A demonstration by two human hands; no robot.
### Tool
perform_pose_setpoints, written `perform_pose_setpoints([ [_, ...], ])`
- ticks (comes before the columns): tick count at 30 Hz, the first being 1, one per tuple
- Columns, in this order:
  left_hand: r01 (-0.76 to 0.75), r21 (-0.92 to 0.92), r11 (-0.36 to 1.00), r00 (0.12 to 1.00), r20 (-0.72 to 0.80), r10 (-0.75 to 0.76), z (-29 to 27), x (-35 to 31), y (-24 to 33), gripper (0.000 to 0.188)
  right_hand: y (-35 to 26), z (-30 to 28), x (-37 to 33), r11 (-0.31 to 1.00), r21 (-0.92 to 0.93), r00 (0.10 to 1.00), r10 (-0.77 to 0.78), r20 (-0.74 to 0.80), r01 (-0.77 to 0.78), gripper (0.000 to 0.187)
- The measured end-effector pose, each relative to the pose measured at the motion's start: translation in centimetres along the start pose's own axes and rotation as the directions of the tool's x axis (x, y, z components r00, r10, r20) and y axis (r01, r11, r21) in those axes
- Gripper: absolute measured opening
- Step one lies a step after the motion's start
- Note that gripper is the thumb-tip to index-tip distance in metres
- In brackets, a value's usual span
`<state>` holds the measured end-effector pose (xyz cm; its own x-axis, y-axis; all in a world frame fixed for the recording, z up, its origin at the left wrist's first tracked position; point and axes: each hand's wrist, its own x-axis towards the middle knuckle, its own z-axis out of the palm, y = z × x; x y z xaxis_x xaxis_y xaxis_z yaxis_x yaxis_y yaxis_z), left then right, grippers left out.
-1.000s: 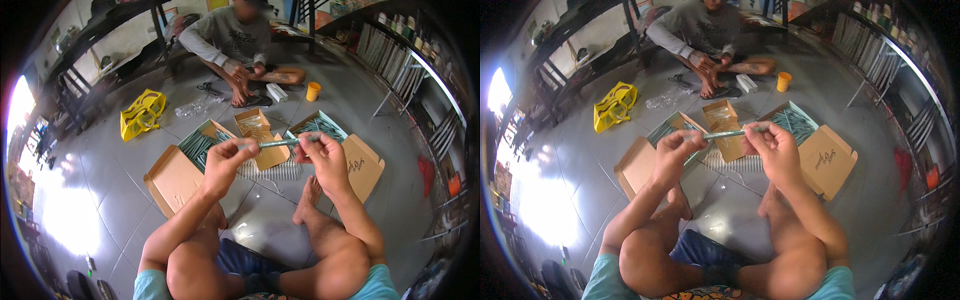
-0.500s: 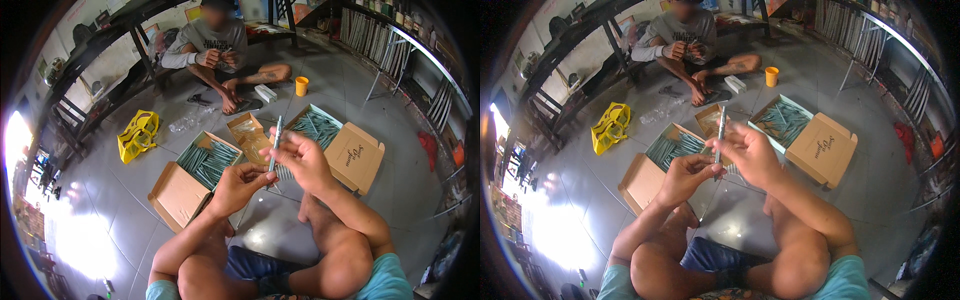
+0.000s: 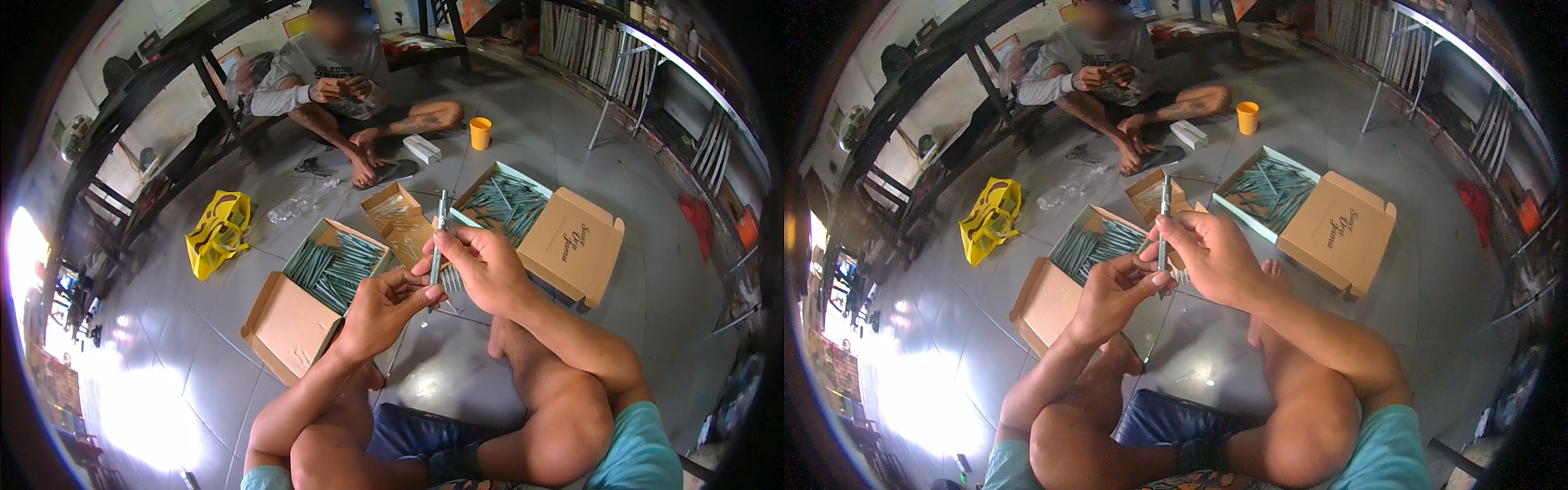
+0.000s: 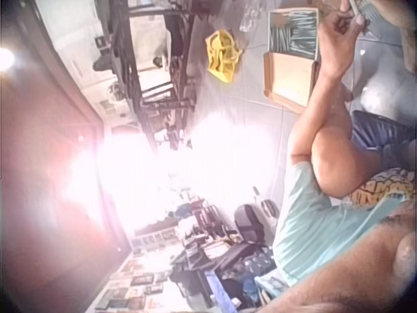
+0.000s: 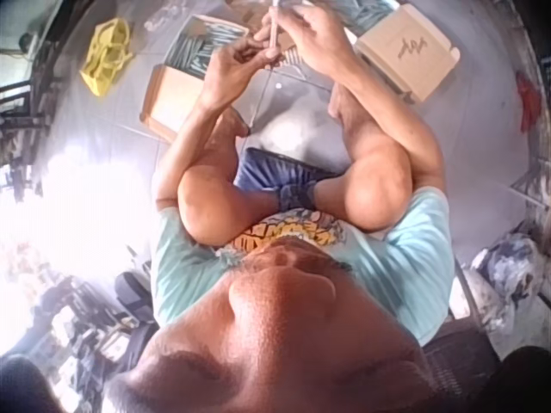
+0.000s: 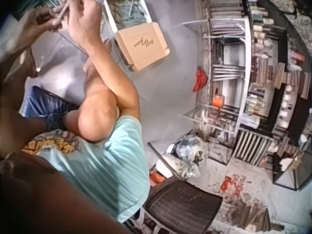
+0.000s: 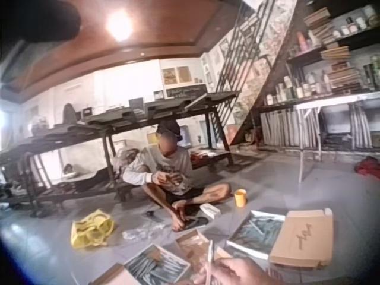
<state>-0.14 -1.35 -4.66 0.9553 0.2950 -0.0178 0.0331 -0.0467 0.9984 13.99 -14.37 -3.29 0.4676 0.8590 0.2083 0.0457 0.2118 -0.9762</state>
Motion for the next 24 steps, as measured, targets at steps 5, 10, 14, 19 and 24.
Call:
perform_pose_setpoints([
  [5,-0.001,-0.003,1.000,1.000,0.001,0.001,0.4,0.0,-0.1,0.024,0.5,-0.3,0.2,0.997,-0.061,0.998,-0.057,-0.027,0.056,0.041],
  [10,0.020,0.026,0.999,1.000,0.020,-0.020,0.4,-0.2,-0.1,0.027,-0.1,0.3,0.0,0.999,0.022,0.999,0.038,-0.028,-0.038,0.037],
  [14,0.007,0.122,0.993,0.999,0.045,-0.012,0.7,0.1,-0.6,0.031,0.4,0.1,0.1,0.998,0.039,0.996,0.060,-0.062,-0.058,0.035],
  [19,-0.019,0.152,0.988,1.000,0.000,0.019,0.7,0.0,-0.7,0.029,0.7,0.2,0.0,0.989,0.118,0.995,0.096,-0.025,-0.092,0.029],
  [24,-0.020,0.303,0.953,0.995,-0.085,0.048,0.2,-0.1,-0.6,0.027,1.5,0.2,-0.2,0.996,-0.026,0.994,0.091,0.054,-0.090,0.025],
])
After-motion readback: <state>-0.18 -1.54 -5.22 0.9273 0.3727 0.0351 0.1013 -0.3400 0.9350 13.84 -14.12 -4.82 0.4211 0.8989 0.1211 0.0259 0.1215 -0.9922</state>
